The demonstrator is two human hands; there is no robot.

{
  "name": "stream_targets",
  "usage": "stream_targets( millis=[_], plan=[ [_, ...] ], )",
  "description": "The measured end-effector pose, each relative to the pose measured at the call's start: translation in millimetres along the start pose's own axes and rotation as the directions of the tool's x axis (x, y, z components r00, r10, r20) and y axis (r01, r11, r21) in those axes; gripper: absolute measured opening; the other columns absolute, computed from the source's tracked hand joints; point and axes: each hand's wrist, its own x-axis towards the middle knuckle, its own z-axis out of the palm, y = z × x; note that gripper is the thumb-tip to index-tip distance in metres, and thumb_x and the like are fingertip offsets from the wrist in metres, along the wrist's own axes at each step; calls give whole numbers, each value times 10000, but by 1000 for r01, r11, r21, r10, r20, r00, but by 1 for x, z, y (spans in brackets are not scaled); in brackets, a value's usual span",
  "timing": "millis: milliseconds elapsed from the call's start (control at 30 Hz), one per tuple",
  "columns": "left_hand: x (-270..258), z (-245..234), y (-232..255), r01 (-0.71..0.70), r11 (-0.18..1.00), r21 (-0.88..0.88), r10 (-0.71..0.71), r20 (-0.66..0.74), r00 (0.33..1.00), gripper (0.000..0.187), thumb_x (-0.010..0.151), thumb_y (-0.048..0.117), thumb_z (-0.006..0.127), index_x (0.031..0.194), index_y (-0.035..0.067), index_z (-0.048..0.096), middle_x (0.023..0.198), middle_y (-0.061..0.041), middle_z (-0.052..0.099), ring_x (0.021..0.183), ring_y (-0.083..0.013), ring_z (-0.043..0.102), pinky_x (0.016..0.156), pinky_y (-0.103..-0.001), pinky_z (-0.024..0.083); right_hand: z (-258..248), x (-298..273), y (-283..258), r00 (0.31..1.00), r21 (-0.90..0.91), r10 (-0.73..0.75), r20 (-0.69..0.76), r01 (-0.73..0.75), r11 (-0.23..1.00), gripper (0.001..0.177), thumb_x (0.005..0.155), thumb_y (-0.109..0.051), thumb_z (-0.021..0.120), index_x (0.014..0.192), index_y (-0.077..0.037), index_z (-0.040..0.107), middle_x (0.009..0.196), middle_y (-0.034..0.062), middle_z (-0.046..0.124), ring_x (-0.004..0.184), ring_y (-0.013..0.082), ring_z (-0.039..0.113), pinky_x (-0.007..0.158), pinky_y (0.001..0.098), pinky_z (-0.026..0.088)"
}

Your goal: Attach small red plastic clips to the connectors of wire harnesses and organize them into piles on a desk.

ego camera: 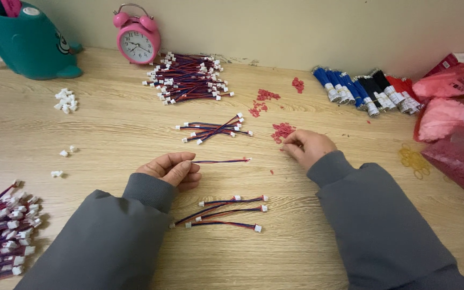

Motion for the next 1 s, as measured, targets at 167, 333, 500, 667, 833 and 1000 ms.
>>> stream_targets(
  millis=[167,333,500,667,833,1000],
  plan=[
    [-2,1,4,-36,999,-28,34,-49,998,238,932,59,595,1152,-11,654,920,-232,719,810,-276,712,783,-429,621,2,0,-4,997,-101,56,58,-50,994,181,833,-348,716,960,-218,715,919,52,719,963,256,685,875,377,526],
    [1,-4,6,-102,991,-86,94,-97,991,229,945,88,585,1154,9,636,933,-217,718,816,-266,717,775,-418,628,-2,-3,-19,999,-91,4,32,-1,996,144,842,-339,707,938,-232,721,881,46,710,934,244,689,848,369,530],
    [2,-6,5,-145,979,-143,133,-94,987,223,937,81,599,1141,0,639,897,-219,713,770,-279,722,723,-432,639,5,-10,-51,988,-26,-115,105,119,993,108,807,-335,724,885,-259,721,841,-6,726,907,204,699,805,356,545],
    [6,-8,-1,-156,976,-154,144,-85,986,214,939,84,600,1132,0,638,881,-209,714,747,-269,722,706,-417,644,16,-2,-74,974,-35,-185,134,191,981,116,828,-337,702,900,-247,715,850,2,728,908,226,695,808,375,540],
    [11,-9,-5,-149,979,-140,141,-68,988,217,936,98,607,1134,13,636,881,-194,718,738,-250,721,695,-398,642,31,15,-84,971,-62,-155,184,168,984,166,834,-340,696,961,-234,716,881,26,729,932,248,694,832,394,527],
    [9,-7,-5,-158,979,-130,149,-81,986,203,939,98,608,1121,21,655,869,-178,724,747,-239,724,704,-397,642,39,16,-86,964,-107,-138,227,166,980,123,844,-347,672,924,-255,685,920,21,685,971,251,670,847,374,523]
  ],
)
